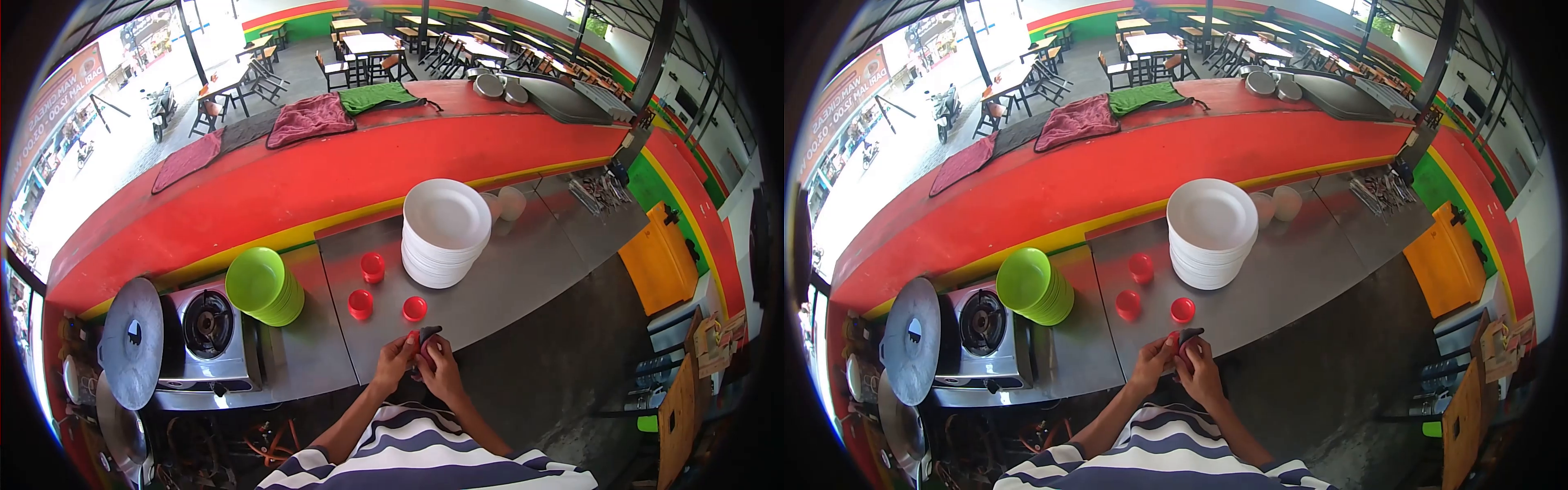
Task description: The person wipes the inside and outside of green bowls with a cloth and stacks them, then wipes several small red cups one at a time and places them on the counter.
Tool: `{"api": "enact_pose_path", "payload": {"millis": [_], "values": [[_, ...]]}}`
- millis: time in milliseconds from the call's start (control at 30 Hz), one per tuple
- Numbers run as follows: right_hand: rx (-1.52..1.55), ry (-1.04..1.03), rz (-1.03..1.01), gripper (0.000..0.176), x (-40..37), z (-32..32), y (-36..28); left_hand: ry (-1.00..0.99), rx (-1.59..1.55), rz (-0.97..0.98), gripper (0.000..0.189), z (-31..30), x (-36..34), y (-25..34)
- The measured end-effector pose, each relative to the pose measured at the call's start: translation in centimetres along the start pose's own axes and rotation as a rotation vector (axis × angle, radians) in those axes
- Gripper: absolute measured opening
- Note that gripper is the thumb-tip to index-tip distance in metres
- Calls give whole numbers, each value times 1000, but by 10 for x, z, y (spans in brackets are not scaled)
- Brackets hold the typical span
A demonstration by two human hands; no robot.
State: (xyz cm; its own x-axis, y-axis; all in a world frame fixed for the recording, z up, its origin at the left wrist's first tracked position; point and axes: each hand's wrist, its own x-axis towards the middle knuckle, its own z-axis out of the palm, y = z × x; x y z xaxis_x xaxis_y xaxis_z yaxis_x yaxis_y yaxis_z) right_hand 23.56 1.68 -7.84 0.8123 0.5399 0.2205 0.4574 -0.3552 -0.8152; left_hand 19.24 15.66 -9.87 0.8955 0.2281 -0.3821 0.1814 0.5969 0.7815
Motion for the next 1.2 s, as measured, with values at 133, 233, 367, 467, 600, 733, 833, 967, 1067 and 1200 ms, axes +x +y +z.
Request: {"api": "enact_pose_path", "payload": {"millis": [133,233,367,467,600,733,833,967,1067,1200], "values": [[-34,-35,39,44,5,-2,5,-3,231,31,34,-2,-1,3],[-178,-27,-204,48,9,1,24,-111,504,37,33,-14,0,18],[-4,-285,-72,56,22,-16,13,-243,531,-38,33,-37,12,13],[134,-361,72,57,32,-22,16,-304,367,-38,35,-27,5,21],[443,-367,222,49,35,-20,32,-417,312,-91,42,-29,7,25],[545,-275,307,41,38,-7,41,-355,307,-113,41,-33,17,21],[630,-104,464,36,38,9,54,-255,240,-77,38,-26,27,20],[838,82,687,36,46,20,86,-75,224,92,33,-15,57,9],[733,34,738,36,51,13,112,18,710,197,25,-22,91,-3],[768,-56,780,41,69,-3,130,99,1178,401,20,-18,122,-27]]}}
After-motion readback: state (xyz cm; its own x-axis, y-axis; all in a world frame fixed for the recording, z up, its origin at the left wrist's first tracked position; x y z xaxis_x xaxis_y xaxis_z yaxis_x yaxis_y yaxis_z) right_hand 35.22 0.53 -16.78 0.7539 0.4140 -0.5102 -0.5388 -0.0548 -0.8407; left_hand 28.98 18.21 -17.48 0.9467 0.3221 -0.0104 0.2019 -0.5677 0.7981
